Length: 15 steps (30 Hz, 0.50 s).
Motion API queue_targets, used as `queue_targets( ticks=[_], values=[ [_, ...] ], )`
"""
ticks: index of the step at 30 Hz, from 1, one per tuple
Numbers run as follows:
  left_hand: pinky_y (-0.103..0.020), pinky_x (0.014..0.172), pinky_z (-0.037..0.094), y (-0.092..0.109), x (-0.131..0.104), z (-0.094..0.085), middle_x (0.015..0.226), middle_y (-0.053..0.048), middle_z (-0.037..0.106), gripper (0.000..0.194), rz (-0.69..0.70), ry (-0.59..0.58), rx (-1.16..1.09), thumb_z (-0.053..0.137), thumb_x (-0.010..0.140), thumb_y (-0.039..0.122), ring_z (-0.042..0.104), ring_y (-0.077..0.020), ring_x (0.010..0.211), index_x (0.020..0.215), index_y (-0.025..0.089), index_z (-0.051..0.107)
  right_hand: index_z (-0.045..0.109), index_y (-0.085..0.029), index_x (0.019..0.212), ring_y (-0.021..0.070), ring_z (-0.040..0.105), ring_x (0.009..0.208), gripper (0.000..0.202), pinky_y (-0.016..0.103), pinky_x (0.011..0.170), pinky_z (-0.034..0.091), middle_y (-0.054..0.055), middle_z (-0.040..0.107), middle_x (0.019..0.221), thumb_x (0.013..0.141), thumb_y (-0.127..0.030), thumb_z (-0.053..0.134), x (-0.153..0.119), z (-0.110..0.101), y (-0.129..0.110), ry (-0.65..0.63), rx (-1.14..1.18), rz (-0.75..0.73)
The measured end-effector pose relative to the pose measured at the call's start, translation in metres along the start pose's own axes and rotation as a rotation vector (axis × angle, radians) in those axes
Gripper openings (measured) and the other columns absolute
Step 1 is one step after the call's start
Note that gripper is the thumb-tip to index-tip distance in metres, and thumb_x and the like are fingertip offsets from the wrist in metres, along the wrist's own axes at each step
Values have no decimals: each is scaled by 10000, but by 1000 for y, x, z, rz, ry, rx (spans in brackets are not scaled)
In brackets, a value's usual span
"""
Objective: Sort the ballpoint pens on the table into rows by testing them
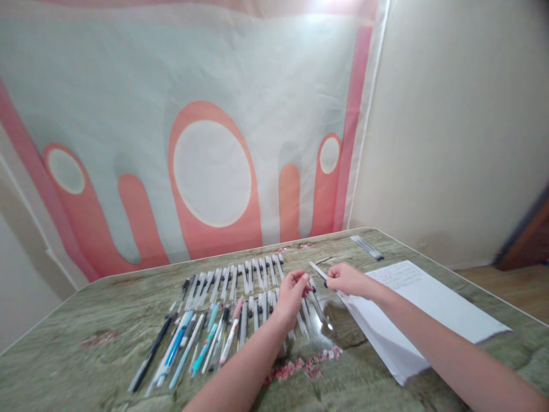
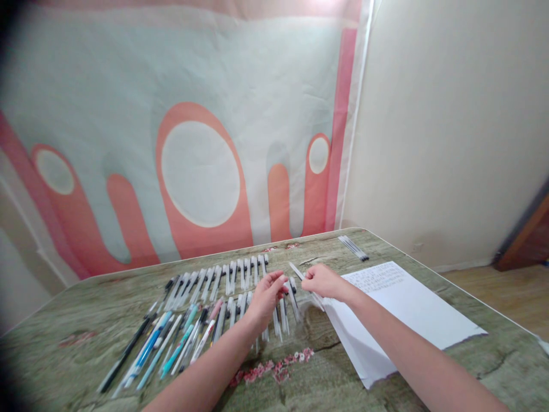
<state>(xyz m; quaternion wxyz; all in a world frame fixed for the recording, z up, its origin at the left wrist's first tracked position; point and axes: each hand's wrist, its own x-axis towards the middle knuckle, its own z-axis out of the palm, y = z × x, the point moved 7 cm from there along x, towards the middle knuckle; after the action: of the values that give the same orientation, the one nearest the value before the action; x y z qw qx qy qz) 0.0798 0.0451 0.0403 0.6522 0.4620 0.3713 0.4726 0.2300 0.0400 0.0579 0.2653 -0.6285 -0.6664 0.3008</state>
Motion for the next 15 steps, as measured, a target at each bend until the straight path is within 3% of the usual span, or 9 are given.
queue_targets(
  ticks=[5, 10, 15],
  values=[
    [-164, 492, 310, -7, -15, 22, 707, -12, 549, 359, -205, -129, -212, 680, 584, 412, 444, -33, 525, 780, 125, 589, 449, -164, 536, 44, 336, 347, 93, 160, 355, 246, -75, 410, 397, 619, -206, 459, -11, 11, -22, -106, 251, -28],
    [-146, 451, 282, -5, -17, 24, 567, 22, 489, 321, -182, -92, -309, 717, 556, 356, 372, -13, 459, 725, 101, 619, 398, -173, 520, 40, 335, 333, 132, 157, 354, 255, -84, 393, 381, 636, -200, 455, -16, 21, -33, -163, 345, -59],
    [-137, 508, 354, -6, -16, 24, 621, 0, 549, 282, -186, -81, -354, 726, 560, 303, 459, -25, 522, 734, 99, 637, 399, -169, 510, 44, 369, 326, 138, 155, 362, 281, -78, 422, 360, 633, -186, 458, -16, 24, -30, -173, 356, -40]
  ],
)
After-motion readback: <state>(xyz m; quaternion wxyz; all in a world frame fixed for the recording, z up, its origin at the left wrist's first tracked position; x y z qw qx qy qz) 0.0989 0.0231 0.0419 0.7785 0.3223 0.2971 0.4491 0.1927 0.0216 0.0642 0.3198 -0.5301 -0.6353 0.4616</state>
